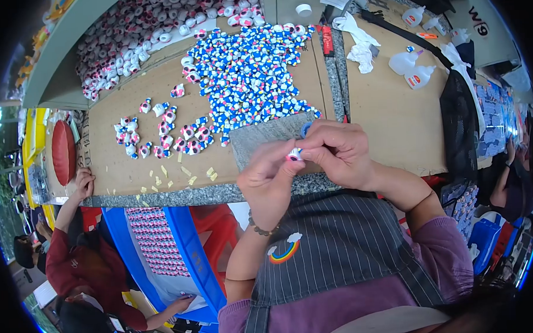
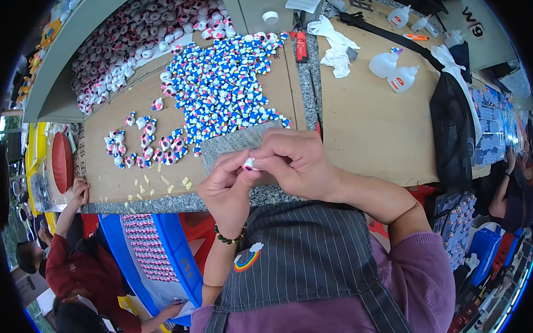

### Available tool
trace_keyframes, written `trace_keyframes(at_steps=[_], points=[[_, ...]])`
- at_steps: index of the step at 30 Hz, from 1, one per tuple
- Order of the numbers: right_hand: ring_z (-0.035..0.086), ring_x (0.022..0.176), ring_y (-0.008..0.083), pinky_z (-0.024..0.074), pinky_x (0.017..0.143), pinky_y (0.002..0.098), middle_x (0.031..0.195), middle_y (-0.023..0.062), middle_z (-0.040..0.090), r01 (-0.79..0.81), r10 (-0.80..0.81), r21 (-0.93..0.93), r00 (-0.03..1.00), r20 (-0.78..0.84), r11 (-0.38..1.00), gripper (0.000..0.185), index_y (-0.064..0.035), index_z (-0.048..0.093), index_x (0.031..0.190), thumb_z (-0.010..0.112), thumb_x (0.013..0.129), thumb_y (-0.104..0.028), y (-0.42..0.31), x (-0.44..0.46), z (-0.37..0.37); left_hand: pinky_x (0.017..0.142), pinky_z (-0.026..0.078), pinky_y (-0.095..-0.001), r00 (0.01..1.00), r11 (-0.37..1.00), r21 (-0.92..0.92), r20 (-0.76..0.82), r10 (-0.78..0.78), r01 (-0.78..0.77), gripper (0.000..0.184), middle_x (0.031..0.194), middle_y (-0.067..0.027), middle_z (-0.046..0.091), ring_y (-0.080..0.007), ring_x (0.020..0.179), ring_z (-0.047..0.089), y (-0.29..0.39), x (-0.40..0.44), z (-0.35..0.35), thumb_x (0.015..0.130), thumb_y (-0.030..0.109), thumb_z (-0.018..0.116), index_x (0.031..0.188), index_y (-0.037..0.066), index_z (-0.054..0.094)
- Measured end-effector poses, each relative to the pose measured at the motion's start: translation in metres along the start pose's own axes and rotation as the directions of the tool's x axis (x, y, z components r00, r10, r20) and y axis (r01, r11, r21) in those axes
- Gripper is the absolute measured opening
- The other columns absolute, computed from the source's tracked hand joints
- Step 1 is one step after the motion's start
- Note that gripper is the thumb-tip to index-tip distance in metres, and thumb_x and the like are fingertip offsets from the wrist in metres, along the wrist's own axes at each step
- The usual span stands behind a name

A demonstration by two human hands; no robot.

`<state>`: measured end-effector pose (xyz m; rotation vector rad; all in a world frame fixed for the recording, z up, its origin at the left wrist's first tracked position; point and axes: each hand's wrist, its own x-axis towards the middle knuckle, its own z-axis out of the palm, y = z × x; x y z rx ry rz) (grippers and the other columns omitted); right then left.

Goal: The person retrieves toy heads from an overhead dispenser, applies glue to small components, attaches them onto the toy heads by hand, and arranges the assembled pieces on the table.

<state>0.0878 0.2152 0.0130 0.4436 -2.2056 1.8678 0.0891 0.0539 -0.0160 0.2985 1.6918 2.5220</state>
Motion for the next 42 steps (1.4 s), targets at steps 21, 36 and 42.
trace_keyframes(at_steps=[21,36,42], points=[[0.055,0.065,0.0149,0.0419,0.059,0.0270,0.074,0.0080,0.059,0.020,-0.019,0.012,0.999,-0.048,1.000,0.003,0.0035,0.065,0.087,0.064,0.083,0.002,-0.011,-0.002,0.006,0.076,0.052,-0.0222,0.996,0.995,0.056,0.053,0.077,-0.079,0.031,0.109,-0.0103,0.060,-0.0118,0.093,0.061,0.017,0.003,0.003,0.080,-0.014,0.062,0.109,-0.002,0.066],[0.060,0.085,0.0320,0.0478,0.073,0.0374,0.094,0.0143,0.058,-0.051,0.080,-0.563,0.996,0.026,0.825,0.024,-0.0007,0.061,0.101,0.061,0.077,0.002,0.051,0.061,-0.050,0.071,0.049,-0.0356,0.877,0.305,0.946,-0.238,0.417,0.111,0.020,0.087,-0.0121,0.065,-0.0242,0.077,0.061,0.050,0.094,-0.191,0.077,0.006,0.069,0.095,0.000,0.067],[0.056,0.095,0.0363,0.0467,0.080,0.0425,0.100,0.0153,0.053,0.088,-0.037,-0.678,0.995,0.090,0.730,0.031,-0.0021,0.057,0.104,0.066,0.074,0.001,0.091,0.088,-0.044,0.084,0.044,-0.0446,0.923,-0.098,0.994,0.074,0.377,-0.040,0.014,0.092,-0.0166,0.065,-0.0367,0.090,0.057,0.067,0.136,-0.186,0.079,0.004,0.060,0.090,0.002,0.069]])
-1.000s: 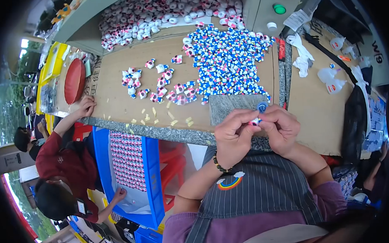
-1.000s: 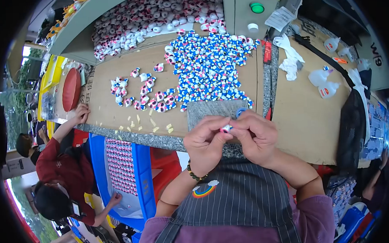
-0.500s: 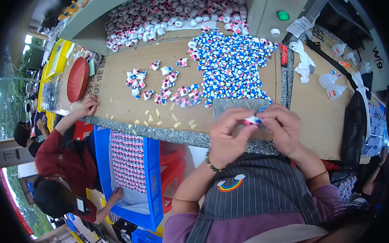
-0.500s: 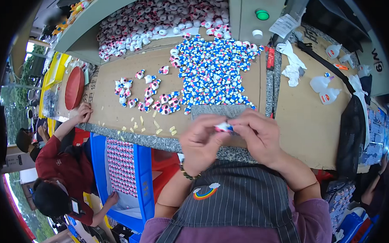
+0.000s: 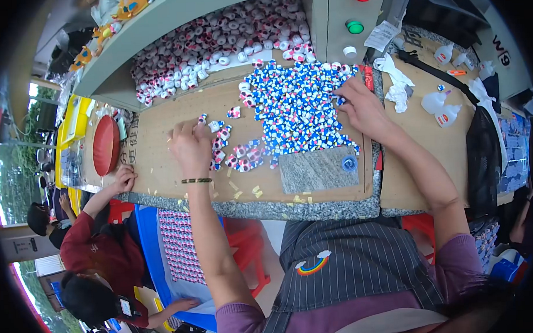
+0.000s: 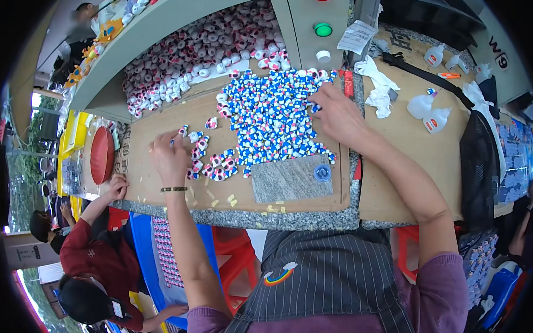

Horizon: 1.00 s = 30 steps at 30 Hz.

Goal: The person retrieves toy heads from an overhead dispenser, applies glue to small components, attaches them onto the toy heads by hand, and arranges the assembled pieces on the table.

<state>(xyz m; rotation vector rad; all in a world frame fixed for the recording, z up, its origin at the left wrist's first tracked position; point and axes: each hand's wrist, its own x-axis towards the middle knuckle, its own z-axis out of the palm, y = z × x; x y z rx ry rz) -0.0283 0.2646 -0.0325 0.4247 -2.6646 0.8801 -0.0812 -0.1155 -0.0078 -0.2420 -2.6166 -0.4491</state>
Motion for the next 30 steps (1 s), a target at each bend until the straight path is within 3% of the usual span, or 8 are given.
trace_keyframes(at_steps=[4,7,15,18,21,24,28,30], points=[[0.056,0.090,0.0347,0.0459,0.078,0.0400,0.098,0.0150,0.052,-0.021,0.019,0.023,0.997,0.076,1.000,0.030,-0.0004,0.055,0.103,0.065,0.075,0.003,0.004,0.008,0.000,0.080,0.048,-0.0415,0.969,0.948,-0.198,-0.069,0.239,-0.248,0.018,0.089,-0.0179,0.065,-0.0337,0.085,0.062,0.038,0.043,0.040,0.078,-0.001,0.059,0.092,0.003,0.069],[0.057,0.092,0.0363,0.0462,0.080,0.0417,0.097,0.0163,0.055,-0.043,0.023,0.126,0.987,0.156,0.991,0.028,-0.0004,0.055,0.098,0.067,0.073,0.002,0.000,0.009,-0.009,0.076,0.050,-0.0406,0.948,0.909,-0.323,0.086,0.306,-0.264,0.024,0.091,-0.0168,0.066,-0.0339,0.083,0.064,0.034,0.069,0.092,0.075,-0.004,0.059,0.097,0.003,0.068],[0.057,0.083,0.0362,0.0457,0.070,0.0414,0.090,0.0162,0.055,-0.013,-0.019,0.143,0.976,0.218,0.990,0.019,0.0012,0.051,0.090,0.063,0.074,0.004,0.003,-0.003,-0.027,0.074,0.052,-0.0375,0.871,0.956,-0.240,0.417,0.260,-0.170,0.024,0.095,-0.0157,0.066,-0.0289,0.085,0.066,0.042,0.069,0.075,0.073,-0.003,0.066,0.097,0.001,0.064],[0.057,0.082,0.0354,0.0451,0.069,0.0404,0.091,0.0155,0.054,-0.015,-0.019,0.159,0.979,0.205,0.987,0.018,0.0013,0.052,0.090,0.062,0.075,0.004,0.001,-0.007,-0.028,0.075,0.052,-0.0379,0.964,0.915,-0.401,0.220,0.147,-0.048,0.029,0.091,-0.0170,0.067,-0.0310,0.081,0.065,0.064,0.046,0.041,0.072,-0.005,0.064,0.100,0.000,0.064],[0.057,0.080,0.0295,0.0454,0.070,0.0367,0.090,0.0128,0.054,0.021,-0.060,0.230,0.985,0.165,0.973,0.016,0.0010,0.053,0.092,0.061,0.078,0.005,-0.002,-0.013,-0.033,0.072,0.052,-0.0310,0.919,0.587,-0.731,0.389,-0.060,0.347,0.025,0.097,-0.0117,0.066,-0.0201,0.082,0.064,0.083,0.014,0.008,0.084,-0.004,0.061,0.109,-0.001,0.059],[0.057,0.079,0.0202,0.0455,0.070,0.0314,0.090,0.0084,0.055,-0.111,0.035,0.411,0.981,0.189,0.905,0.014,0.0005,0.054,0.093,0.060,0.081,0.005,-0.014,-0.025,-0.038,0.072,0.051,-0.0284,0.917,0.003,-0.918,0.397,0.017,0.397,0.025,0.101,-0.0123,0.064,-0.0178,0.082,0.062,0.114,-0.032,-0.006,0.088,-0.003,0.059,0.113,-0.001,0.057],[0.057,0.082,0.0120,0.0456,0.072,0.0260,0.092,0.0049,0.056,-0.357,0.138,0.671,0.923,0.358,0.650,0.011,0.0006,0.058,0.093,0.061,0.084,0.005,-0.032,-0.045,-0.041,0.076,0.056,-0.0312,0.832,-0.475,-0.706,0.544,0.112,0.525,0.029,0.106,-0.0161,0.065,-0.0214,0.086,0.066,0.142,-0.085,-0.003,0.087,0.000,0.063,0.115,-0.003,0.056],[0.058,0.080,0.0126,0.0464,0.070,0.0266,0.089,0.0052,0.058,-0.262,0.056,0.674,0.949,0.311,0.691,0.011,0.0023,0.061,0.094,0.061,0.083,0.004,-0.044,-0.049,-0.045,0.076,0.052,-0.0293,0.786,-0.552,-0.620,0.609,0.110,0.558,0.031,0.113,-0.0172,0.062,-0.0213,0.089,0.062,0.151,-0.102,0.001,0.090,-0.002,0.058,0.121,0.000,0.055]])
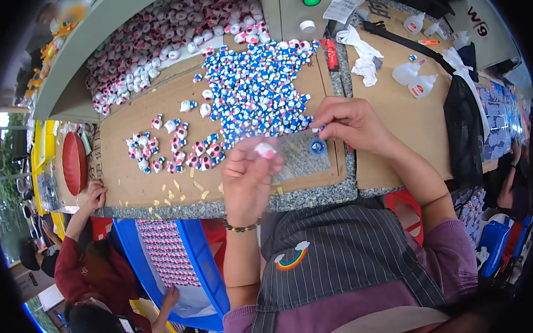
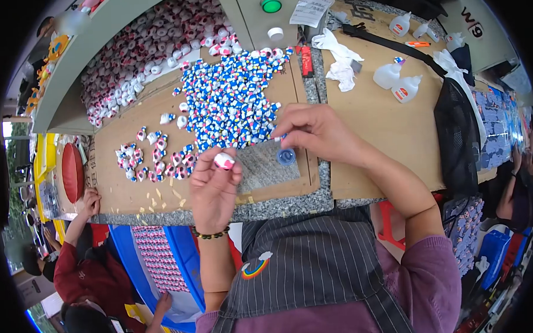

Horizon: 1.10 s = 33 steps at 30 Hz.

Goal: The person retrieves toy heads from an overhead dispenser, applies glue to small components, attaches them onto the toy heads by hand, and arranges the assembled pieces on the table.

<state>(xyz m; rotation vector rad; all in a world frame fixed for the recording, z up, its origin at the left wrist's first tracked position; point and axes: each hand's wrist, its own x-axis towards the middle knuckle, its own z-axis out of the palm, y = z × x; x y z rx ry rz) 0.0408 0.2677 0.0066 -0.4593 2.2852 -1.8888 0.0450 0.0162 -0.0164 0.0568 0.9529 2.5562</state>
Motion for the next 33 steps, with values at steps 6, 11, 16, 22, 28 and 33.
trace_keyframes(at_steps=[6,11,16,22,28,33], points=[[0.060,0.078,0.0216,0.0488,0.069,0.0307,0.089,0.0097,0.060,0.120,-0.128,-0.214,0.992,-0.022,0.970,0.014,-0.0009,0.065,0.093,0.063,0.080,0.004,-0.015,-0.008,0.016,0.081,0.054,-0.0313,0.999,0.997,-0.064,0.007,0.034,-0.034,0.032,0.117,-0.0180,0.060,-0.0222,0.093,0.064,-0.012,-0.011,0.002,0.088,-0.005,0.059,0.119,-0.001,0.055],[0.058,0.082,0.0262,0.0486,0.070,0.0349,0.085,0.0105,0.054,0.262,-0.254,-0.580,0.962,0.096,0.772,0.010,-0.0012,0.057,0.080,0.063,0.072,-0.001,-0.015,-0.014,0.021,0.079,0.054,-0.0299,0.994,0.987,0.129,-0.042,0.102,-0.096,0.030,0.110,-0.0144,0.063,-0.0192,0.091,0.066,-0.014,-0.020,0.006,0.084,-0.006,0.064,0.113,-0.003,0.055],[0.054,0.083,0.0243,0.0475,0.069,0.0363,0.082,0.0084,0.049,0.406,-0.304,-0.771,0.909,0.285,0.491,0.011,-0.0027,0.051,0.072,0.058,0.066,-0.009,-0.014,-0.009,0.022,0.078,0.052,-0.0268,0.989,0.933,0.331,-0.004,0.149,-0.139,0.026,0.108,-0.0116,0.064,-0.0138,0.090,0.064,-0.012,-0.020,0.006,0.083,-0.006,0.065,0.108,-0.004,0.059],[0.054,0.084,0.0258,0.0476,0.068,0.0366,0.085,0.0099,0.049,0.415,-0.339,-0.715,0.905,0.259,0.562,0.012,-0.0020,0.050,0.072,0.057,0.067,-0.009,-0.012,-0.016,0.026,0.076,0.053,-0.0243,0.989,0.918,0.377,-0.017,0.144,-0.127,0.024,0.107,-0.0111,0.064,-0.0134,0.089,0.065,-0.018,-0.020,0.006,0.083,-0.007,0.065,0.106,-0.003,0.060],[0.057,0.078,0.0259,0.0483,0.064,0.0345,0.081,0.0099,0.054,0.352,-0.407,-0.610,0.912,0.053,0.710,0.015,0.0006,0.058,0.079,0.069,0.068,-0.001,-0.010,-0.016,0.031,0.082,0.056,-0.0322,0.993,0.981,0.176,-0.060,0.098,-0.086,0.026,0.107,-0.0147,0.066,-0.0191,0.091,0.067,-0.029,-0.016,0.021,0.085,-0.006,0.063,0.111,-0.004,0.060],[0.061,0.075,0.0202,0.0487,0.064,0.0303,0.083,0.0093,0.061,0.230,-0.273,-0.206,0.937,-0.218,0.951,0.012,0.0008,0.065,0.087,0.071,0.077,0.002,-0.027,-0.018,0.042,0.084,0.056,-0.0326,0.993,0.987,0.130,-0.068,0.101,-0.092,0.027,0.108,-0.0161,0.066,-0.0197,0.091,0.066,-0.034,-0.014,0.022,0.085,-0.007,0.063,0.111,-0.005,0.059]])
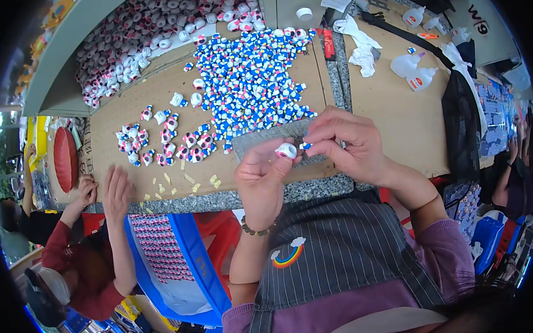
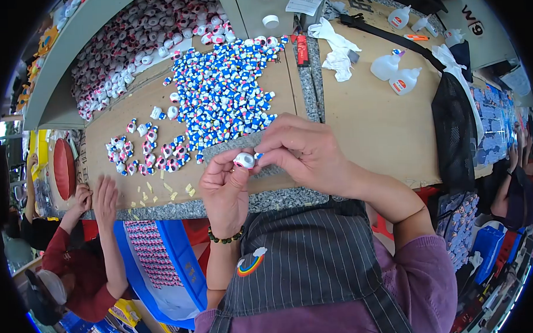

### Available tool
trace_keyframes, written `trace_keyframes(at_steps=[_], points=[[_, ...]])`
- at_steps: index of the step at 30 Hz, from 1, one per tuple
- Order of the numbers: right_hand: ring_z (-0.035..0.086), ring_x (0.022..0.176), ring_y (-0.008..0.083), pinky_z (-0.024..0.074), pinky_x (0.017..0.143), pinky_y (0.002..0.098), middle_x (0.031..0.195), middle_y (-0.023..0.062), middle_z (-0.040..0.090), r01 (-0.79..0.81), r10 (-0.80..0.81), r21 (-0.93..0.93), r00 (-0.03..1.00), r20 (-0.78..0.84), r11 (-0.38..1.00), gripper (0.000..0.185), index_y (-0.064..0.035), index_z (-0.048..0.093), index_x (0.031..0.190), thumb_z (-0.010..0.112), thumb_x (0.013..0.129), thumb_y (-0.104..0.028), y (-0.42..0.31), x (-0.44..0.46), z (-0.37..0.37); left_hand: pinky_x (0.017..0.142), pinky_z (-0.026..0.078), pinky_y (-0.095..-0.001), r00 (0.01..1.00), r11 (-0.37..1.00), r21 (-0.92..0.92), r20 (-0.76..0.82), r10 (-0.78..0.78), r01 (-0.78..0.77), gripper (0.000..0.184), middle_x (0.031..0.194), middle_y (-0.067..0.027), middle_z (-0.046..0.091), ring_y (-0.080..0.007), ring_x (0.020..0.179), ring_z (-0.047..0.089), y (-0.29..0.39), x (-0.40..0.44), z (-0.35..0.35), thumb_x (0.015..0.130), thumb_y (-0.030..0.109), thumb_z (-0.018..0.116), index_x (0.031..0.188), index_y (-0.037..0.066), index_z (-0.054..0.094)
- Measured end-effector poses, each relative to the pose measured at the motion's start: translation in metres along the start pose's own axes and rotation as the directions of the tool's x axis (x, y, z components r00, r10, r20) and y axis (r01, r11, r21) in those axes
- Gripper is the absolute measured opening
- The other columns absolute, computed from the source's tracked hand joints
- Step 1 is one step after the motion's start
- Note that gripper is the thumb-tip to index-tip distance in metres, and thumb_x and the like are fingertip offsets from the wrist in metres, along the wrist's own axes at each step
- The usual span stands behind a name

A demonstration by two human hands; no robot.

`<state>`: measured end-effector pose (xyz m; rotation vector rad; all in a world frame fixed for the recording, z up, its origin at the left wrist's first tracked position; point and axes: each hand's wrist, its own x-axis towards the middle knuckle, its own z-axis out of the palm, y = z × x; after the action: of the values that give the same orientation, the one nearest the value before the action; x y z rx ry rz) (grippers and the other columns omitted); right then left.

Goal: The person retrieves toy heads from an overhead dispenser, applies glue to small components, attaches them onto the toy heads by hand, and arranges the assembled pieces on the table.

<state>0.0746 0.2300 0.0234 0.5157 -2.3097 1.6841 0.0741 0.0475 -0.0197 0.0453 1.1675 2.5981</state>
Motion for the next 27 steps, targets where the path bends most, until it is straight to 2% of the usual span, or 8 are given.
trace_keyframes(at_steps=[1,4,10,13,16,18,25,27], points=[[0.062,0.076,0.0189,0.0487,0.064,0.0295,0.084,0.0091,0.062,-0.047,0.047,0.071,0.999,-0.006,0.996,0.010,0.0006,0.066,0.088,0.070,0.078,0.002,-0.002,0.001,0.001,0.084,0.056,-0.0324,1.000,1.000,-0.003,0.008,-0.001,0.001,0.027,0.108,-0.0159,0.066,-0.0195,0.091,0.066,0.000,0.001,0.001,0.085,-0.007,0.064,0.111,-0.005,0.059],[0.061,0.074,0.0163,0.0484,0.062,0.0281,0.084,0.0077,0.062,-0.050,0.054,0.095,0.998,-0.037,0.994,0.008,0.0007,0.065,0.087,0.068,0.080,0.003,-0.004,0.002,0.007,0.082,0.056,-0.0317,1.000,1.000,-0.002,0.020,-0.007,0.007,0.027,0.107,-0.0153,0.066,-0.0187,0.091,0.066,-0.002,-0.001,0.001,0.084,-0.006,0.064,0.111,-0.005,0.059],[0.059,0.069,0.0142,0.0465,0.060,0.0254,0.083,0.0072,0.061,0.012,-0.006,0.095,0.998,-0.063,0.995,0.006,0.0009,0.065,0.087,0.067,0.082,0.003,0.003,-0.001,0.015,0.078,0.055,-0.0279,0.999,1.000,0.004,0.048,0.027,-0.027,0.027,0.106,-0.0146,0.066,-0.0162,0.087,0.066,-0.005,-0.001,0.004,0.084,-0.006,0.066,0.110,-0.005,0.060],[0.057,0.066,0.0106,0.0438,0.058,0.0238,0.078,0.0056,0.060,-0.223,0.246,0.321,0.969,-0.030,0.920,0.002,0.0012,0.063,0.085,0.065,0.084,0.002,0.003,-0.009,0.018,0.075,0.055,-0.0265,0.996,0.990,0.107,0.033,0.088,-0.091,0.025,0.104,-0.0142,0.066,-0.0156,0.084,0.066,-0.007,-0.005,0.006,0.085,-0.004,0.066,0.109,-0.005,0.061],[0.054,0.062,0.0076,0.0400,0.054,0.0228,0.071,0.0037,0.057,-0.077,0.103,0.269,0.991,-0.084,0.960,0.005,0.0015,0.062,0.081,0.064,0.086,0.001,0.010,-0.016,0.024,0.072,0.055,-0.0260,0.980,0.937,0.288,0.044,0.193,-0.197,0.022,0.102,-0.0139,0.065,-0.0148,0.081,0.065,-0.007,-0.008,0.008,0.086,-0.003,0.066,0.107,-0.006,0.061],[0.052,0.061,0.0076,0.0390,0.053,0.0234,0.068,0.0033,0.056,-0.088,0.114,0.251,0.989,-0.092,0.964,0.006,0.0016,0.061,0.080,0.064,0.085,0.001,0.010,-0.021,0.025,0.071,0.054,-0.0246,0.967,0.891,0.379,0.068,0.245,-0.252,0.019,0.103,-0.0136,0.064,-0.0131,0.080,0.064,-0.007,-0.010,0.010,0.086,-0.004,0.066,0.104,-0.006,0.063],[0.052,0.059,0.0102,0.0385,0.052,0.0256,0.067,0.0040,0.056,-0.073,0.099,0.211,0.988,-0.118,0.975,0.006,0.0014,0.062,0.079,0.063,0.084,0.002,0.008,-0.027,0.027,0.073,0.052,-0.0231,0.975,0.920,0.328,0.126,0.184,-0.216,0.019,0.103,-0.0113,0.062,-0.0112,0.085,0.062,-0.006,-0.010,0.006,0.085,-0.005,0.065,0.104,-0.005,0.062],[0.054,0.062,0.0114,0.0396,0.055,0.0260,0.068,0.0047,0.057,-0.111,0.115,0.167,0.993,-0.017,0.980,0.004,0.0015,0.062,0.081,0.062,0.085,0.003,0.006,-0.024,0.020,0.078,0.050,-0.0240,0.979,0.945,0.270,0.140,0.150,-0.183,0.021,0.104,-0.0094,0.061,-0.0111,0.090,0.061,-0.003,-0.010,0.004,0.084,-0.009,0.063,0.105,-0.005,0.062]])
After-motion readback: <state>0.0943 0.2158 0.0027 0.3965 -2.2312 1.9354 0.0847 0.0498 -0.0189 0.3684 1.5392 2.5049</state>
